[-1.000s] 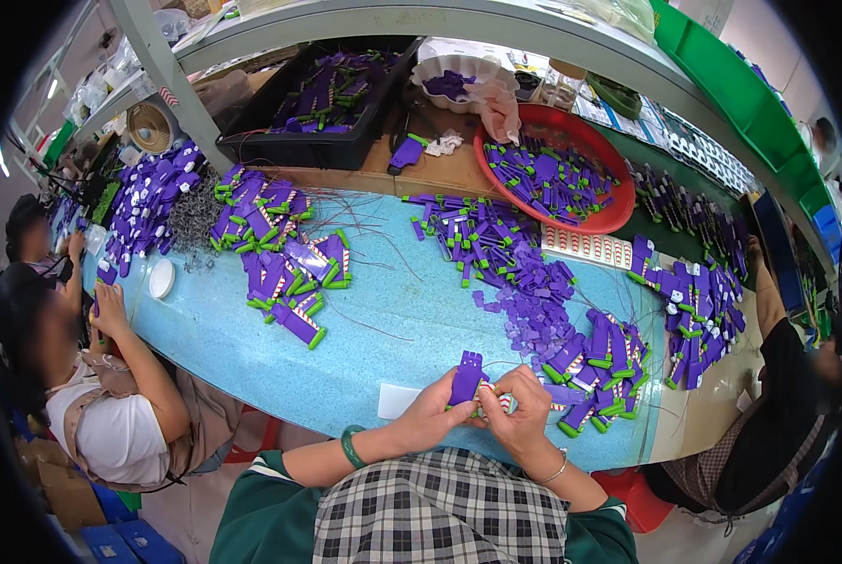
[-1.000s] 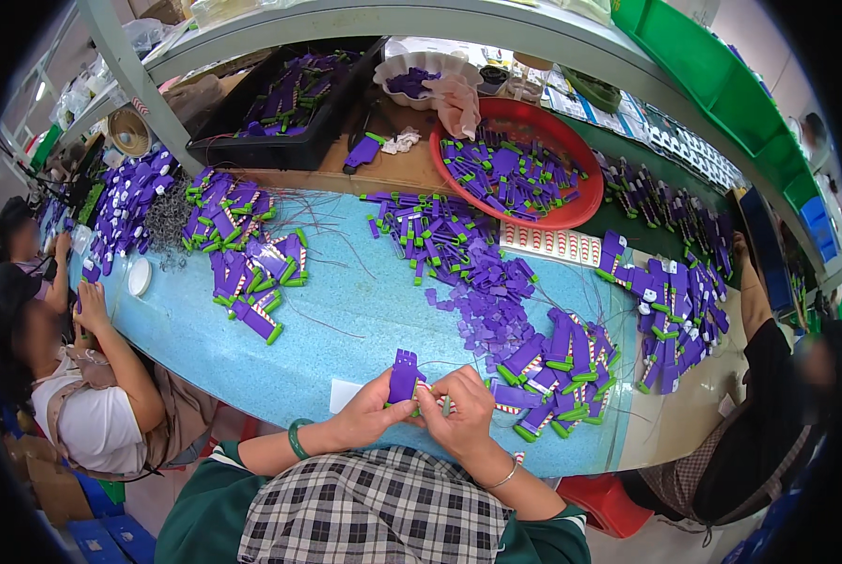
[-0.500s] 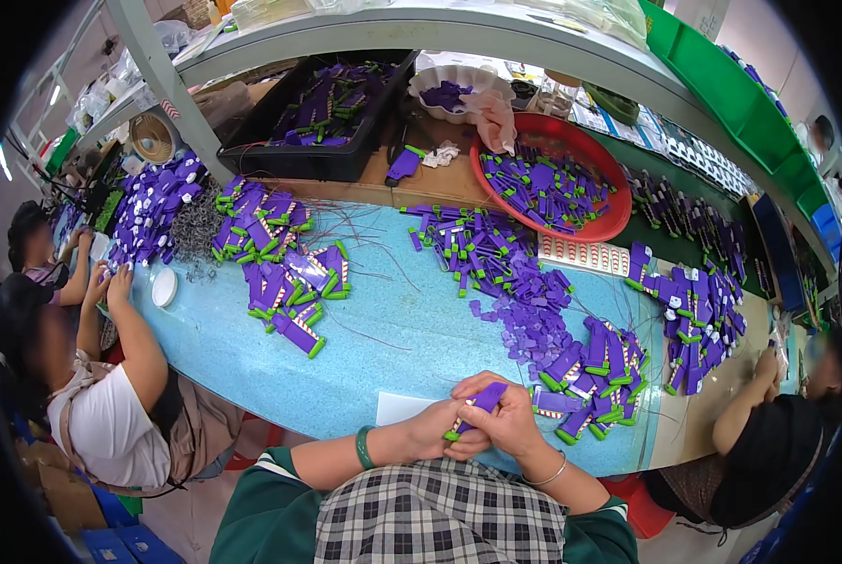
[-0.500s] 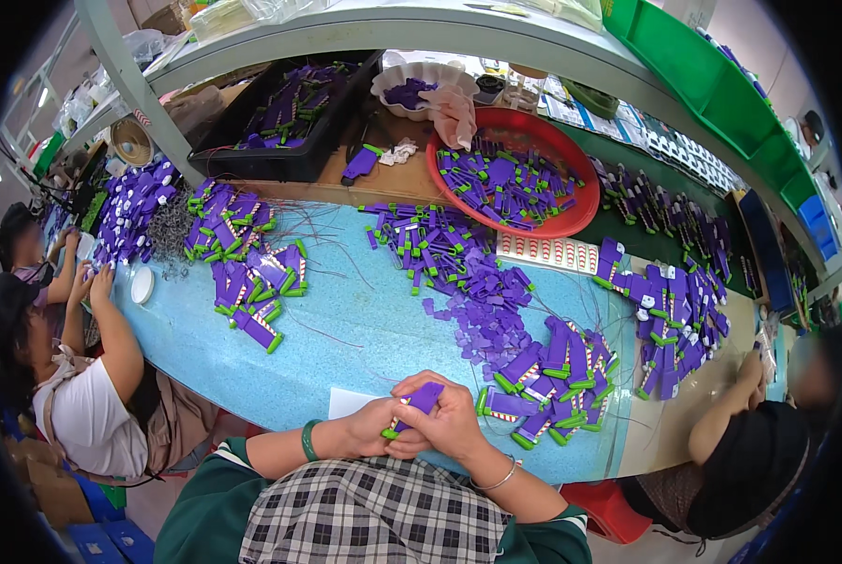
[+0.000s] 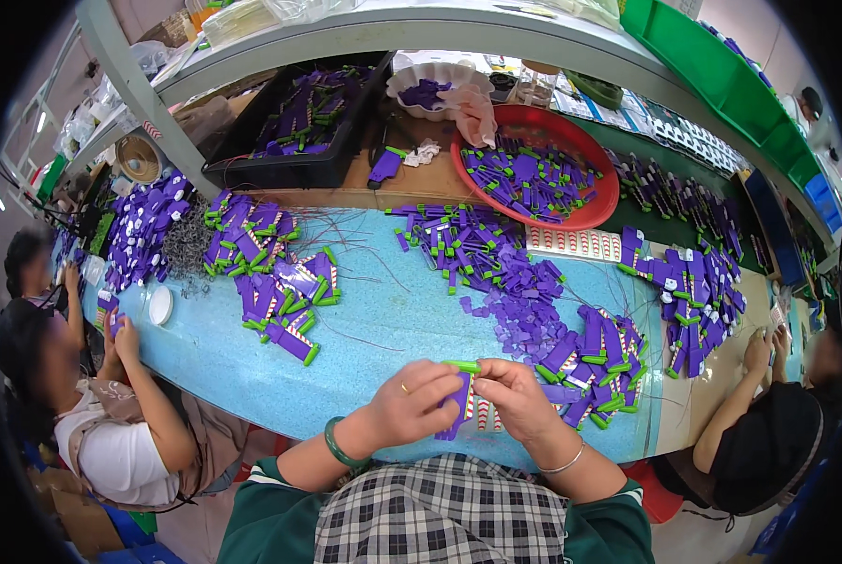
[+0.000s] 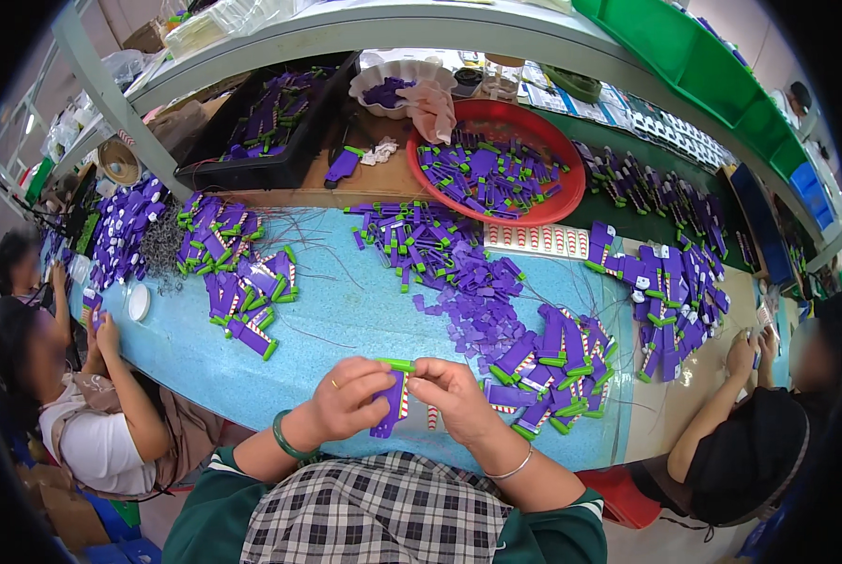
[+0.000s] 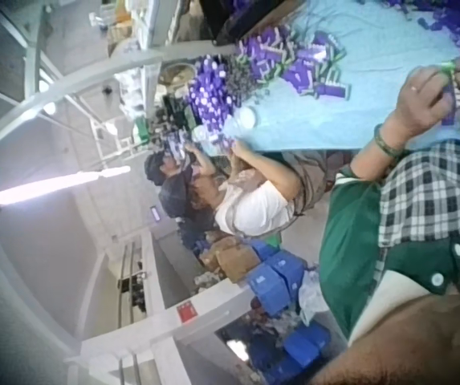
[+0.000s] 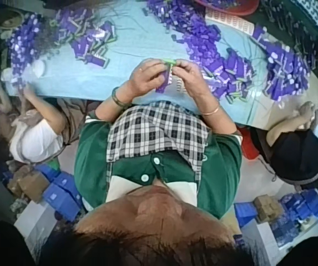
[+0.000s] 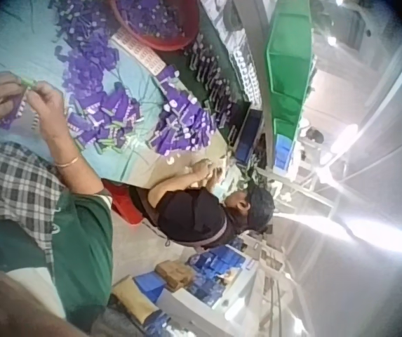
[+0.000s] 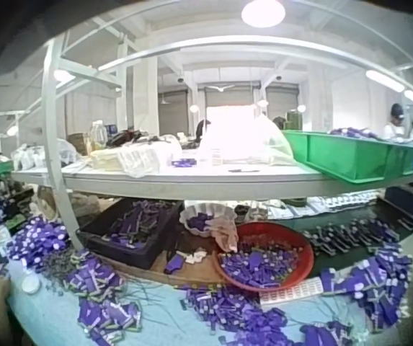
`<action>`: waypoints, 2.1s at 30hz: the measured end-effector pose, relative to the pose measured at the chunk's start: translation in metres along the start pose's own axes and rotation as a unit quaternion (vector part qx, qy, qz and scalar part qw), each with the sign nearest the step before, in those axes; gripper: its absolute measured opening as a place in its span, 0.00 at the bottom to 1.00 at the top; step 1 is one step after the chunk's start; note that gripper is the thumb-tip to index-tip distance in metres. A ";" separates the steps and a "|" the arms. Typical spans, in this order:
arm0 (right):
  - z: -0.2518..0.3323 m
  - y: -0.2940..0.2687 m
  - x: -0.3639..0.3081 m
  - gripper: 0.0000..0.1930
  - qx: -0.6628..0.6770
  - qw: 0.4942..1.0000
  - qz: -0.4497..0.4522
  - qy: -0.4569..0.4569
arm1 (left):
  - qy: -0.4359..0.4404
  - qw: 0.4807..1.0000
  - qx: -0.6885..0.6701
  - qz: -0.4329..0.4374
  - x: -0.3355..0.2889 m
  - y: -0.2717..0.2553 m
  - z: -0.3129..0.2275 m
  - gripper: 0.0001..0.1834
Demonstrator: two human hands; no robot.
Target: The person assembles small purple and green plastic components by hand at a workbench. They repeatedly pick up a purple base, insert a green piece, and place the finished unit on the table.
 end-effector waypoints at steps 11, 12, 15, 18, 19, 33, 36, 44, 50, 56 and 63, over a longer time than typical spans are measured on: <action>-0.009 0.005 -0.002 0.07 -0.013 0.996 0.042 0.079 | 0.084 0.995 -0.029 -0.046 -0.012 0.004 -0.016 0.09; -0.012 0.007 -0.003 0.07 -0.014 0.994 0.046 0.098 | 0.092 0.994 -0.018 -0.047 -0.012 0.002 -0.016 0.10; -0.031 0.007 -0.010 0.10 0.061 0.990 0.047 0.122 | 0.089 0.995 -0.011 -0.037 -0.008 0.000 -0.018 0.09; -0.028 0.005 -0.027 0.12 0.003 0.987 0.056 0.149 | 0.082 0.996 -0.007 -0.023 -0.007 0.003 -0.019 0.08; -0.027 0.003 -0.033 0.12 -0.012 0.984 0.062 0.167 | 0.080 0.997 -0.004 -0.018 -0.007 0.005 -0.020 0.08; -0.001 -0.052 -0.020 0.09 -0.219 0.947 -0.113 -0.207 | -0.239 0.935 -0.231 0.121 0.020 0.050 0.072 0.07; 0.013 -0.049 -0.018 0.09 -0.110 0.968 -0.140 -0.175 | -0.230 0.969 0.010 0.093 0.020 0.045 0.147 0.08; 0.008 -0.034 -0.020 0.14 -0.224 0.960 -0.024 -0.165 | -0.242 0.947 0.171 0.126 -0.001 0.036 0.215 0.09; 0.028 -0.010 -0.018 0.15 -0.231 0.937 0.076 -0.250 | -0.497 0.619 -0.583 0.173 -0.032 0.065 0.085 0.10; -0.009 -0.006 -0.009 0.10 -0.058 0.987 0.060 -0.140 | -0.539 0.514 -0.665 0.059 -0.058 0.060 0.024 0.14; -0.045 -0.011 -0.014 0.11 0.220 0.974 -0.061 -0.006 | -0.480 0.680 -0.544 -0.105 -0.055 0.052 0.035 0.09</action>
Point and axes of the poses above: each hand's wrist, its own x-axis towards the middle knuckle, its own y-axis out of the palm, z = x × y, the point moved 6 cm from there along x, towards the middle knuckle, and after that the axes turned 4 degrees about -y, right-handed, at the moved point
